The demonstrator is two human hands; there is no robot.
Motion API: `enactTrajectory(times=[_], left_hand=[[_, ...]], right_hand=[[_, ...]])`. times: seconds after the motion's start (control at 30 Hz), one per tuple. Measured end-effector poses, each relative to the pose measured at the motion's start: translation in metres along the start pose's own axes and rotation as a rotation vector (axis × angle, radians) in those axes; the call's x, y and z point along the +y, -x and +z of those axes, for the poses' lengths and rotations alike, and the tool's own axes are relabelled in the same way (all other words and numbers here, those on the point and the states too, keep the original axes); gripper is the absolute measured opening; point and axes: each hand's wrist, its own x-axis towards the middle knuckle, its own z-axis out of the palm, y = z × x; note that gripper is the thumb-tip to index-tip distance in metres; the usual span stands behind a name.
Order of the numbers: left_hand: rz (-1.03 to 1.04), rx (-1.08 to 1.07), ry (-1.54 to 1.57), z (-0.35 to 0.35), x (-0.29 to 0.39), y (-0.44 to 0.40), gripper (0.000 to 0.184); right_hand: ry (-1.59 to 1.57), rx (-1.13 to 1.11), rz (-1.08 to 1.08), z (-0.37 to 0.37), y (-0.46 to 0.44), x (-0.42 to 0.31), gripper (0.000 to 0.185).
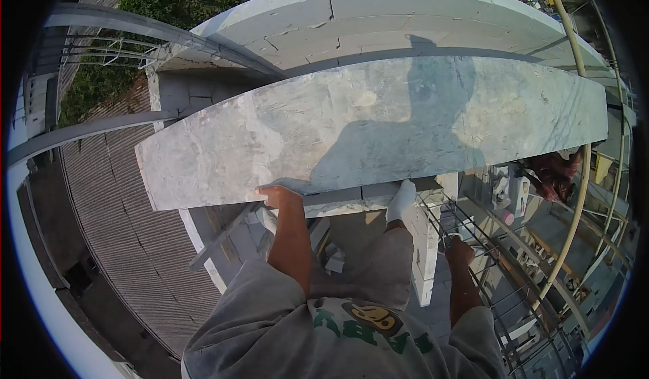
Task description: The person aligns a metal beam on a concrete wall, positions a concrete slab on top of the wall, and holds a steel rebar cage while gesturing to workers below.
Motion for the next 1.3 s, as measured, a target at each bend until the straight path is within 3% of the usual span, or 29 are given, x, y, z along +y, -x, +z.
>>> enactTrajectory(times=[0.13,0.17,0.4,0.43,0.53,0.67,0.8,0.87,0.97,1.07,1.3], left_hand=[[0.099,0.104,-0.172,0.003,0.000,0.024,0.086],[0.107,0.124,-0.190,0.004,0.000,0.026,0.087],[0.078,0.191,-0.304,0.016,-0.010,0.037,0.089],[0.082,0.194,-0.293,0.022,-0.005,0.035,0.090],[0.108,0.202,-0.307,0.022,0.005,0.032,0.091],[0.108,0.171,-0.312,0.015,0.010,0.036,0.093],[0.200,0.310,-0.320,0.021,-0.002,0.001,0.095],[0.184,0.305,-0.303,0.020,0.000,0.003,0.098],[0.172,0.319,-0.307,0.022,0.000,0.006,0.100],[0.184,0.333,-0.298,0.021,-0.004,-0.003,0.100],[0.215,0.348,-0.289,0.023,-0.003,-0.013,0.098]], right_hand=[[0.030,-0.042,0.051,0.009,0.000,0.007,0.038],[0.050,-0.071,0.064,-0.015,0.015,-0.004,0.023],[0.164,-0.199,0.008,-0.003,-0.004,0.006,0.026],[0.202,-0.291,0.010,-0.010,-0.005,0.003,0.032],[0.410,-0.292,-0.256,-0.042,0.015,0.017,0.040],[0.193,0.017,-0.411,-0.066,0.057,0.075,0.053],[0.154,-0.128,-0.389,-0.085,0.106,0.115,0.070],[0.194,-0.136,-0.487,-0.086,0.125,0.131,0.069],[0.243,-0.380,-0.253,-0.115,0.142,0.103,0.059],[0.399,-0.437,-0.107,-0.070,0.123,0.121,0.045],[0.354,-0.356,-0.121,-0.048,0.116,0.130,0.029]])
